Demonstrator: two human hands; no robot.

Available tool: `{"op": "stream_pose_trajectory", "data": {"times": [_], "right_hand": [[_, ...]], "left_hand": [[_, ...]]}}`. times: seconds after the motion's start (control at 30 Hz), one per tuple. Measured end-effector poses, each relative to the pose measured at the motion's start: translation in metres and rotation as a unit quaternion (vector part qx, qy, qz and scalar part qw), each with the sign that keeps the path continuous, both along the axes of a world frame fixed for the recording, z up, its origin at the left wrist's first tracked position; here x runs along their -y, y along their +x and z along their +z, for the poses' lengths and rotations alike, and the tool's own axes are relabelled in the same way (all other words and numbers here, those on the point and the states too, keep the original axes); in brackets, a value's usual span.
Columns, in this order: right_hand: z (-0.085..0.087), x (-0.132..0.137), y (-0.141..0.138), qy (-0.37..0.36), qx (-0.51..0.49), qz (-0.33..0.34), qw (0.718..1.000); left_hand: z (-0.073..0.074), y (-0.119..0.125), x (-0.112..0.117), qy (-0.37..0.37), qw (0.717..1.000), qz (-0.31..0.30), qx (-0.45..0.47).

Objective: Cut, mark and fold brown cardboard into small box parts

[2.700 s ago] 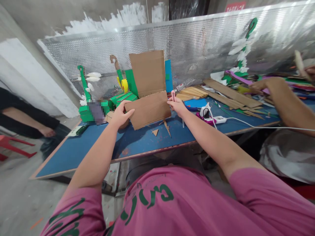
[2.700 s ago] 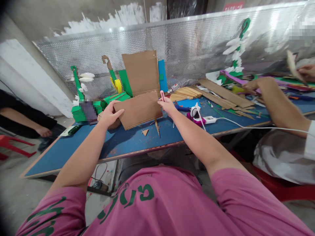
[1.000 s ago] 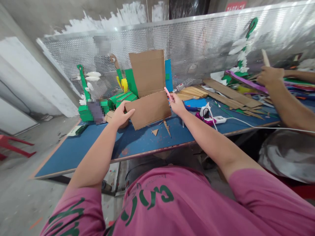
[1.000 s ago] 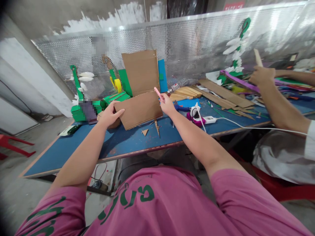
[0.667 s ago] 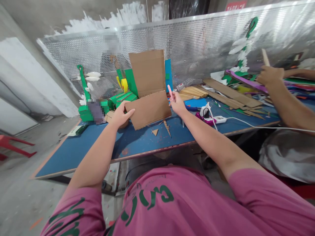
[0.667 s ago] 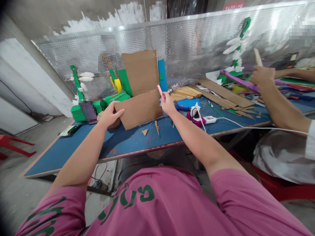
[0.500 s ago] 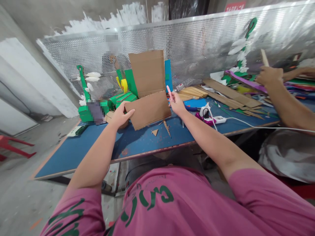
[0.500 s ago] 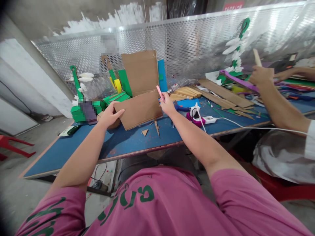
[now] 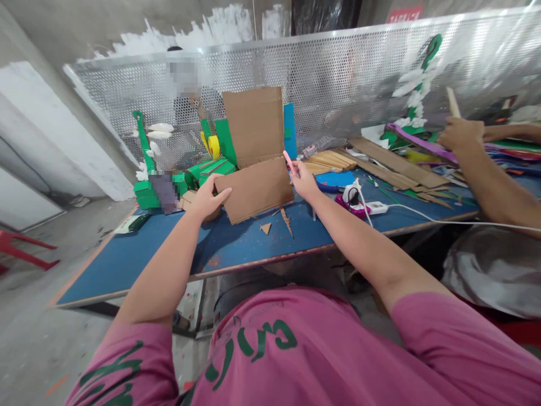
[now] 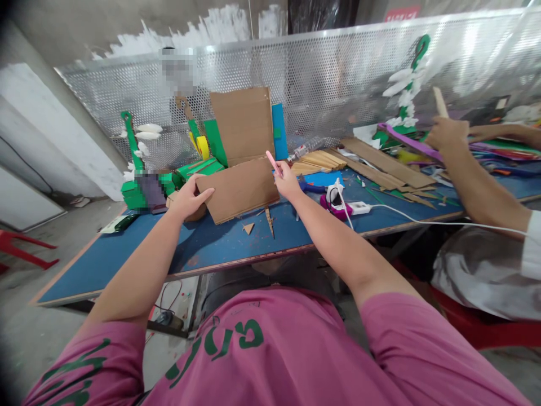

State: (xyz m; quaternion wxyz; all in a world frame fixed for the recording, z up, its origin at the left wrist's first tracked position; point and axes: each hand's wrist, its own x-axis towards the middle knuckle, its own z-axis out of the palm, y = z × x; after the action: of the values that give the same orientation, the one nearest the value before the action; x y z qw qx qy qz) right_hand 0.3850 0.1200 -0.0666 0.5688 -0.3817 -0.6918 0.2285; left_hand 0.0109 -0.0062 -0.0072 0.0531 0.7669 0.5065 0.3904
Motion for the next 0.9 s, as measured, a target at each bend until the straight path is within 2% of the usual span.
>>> {"op": "stream_pose_trajectory", "data": {"times": [0.43,0.9], "right_hand": [[0.0037,0.0062,0.0,0.01,0.026,-0.016,0.999],[0.007,0.0074,0.0006,-0.009,-0.03,0.006,0.999]], "left_hand": [[-0.0002,0.0004,0.0005,-0.008,1.0,-0.002,0.01],[0.0,0.0004,0.0006,0.0,1.0,-0.007,0.011]]}}
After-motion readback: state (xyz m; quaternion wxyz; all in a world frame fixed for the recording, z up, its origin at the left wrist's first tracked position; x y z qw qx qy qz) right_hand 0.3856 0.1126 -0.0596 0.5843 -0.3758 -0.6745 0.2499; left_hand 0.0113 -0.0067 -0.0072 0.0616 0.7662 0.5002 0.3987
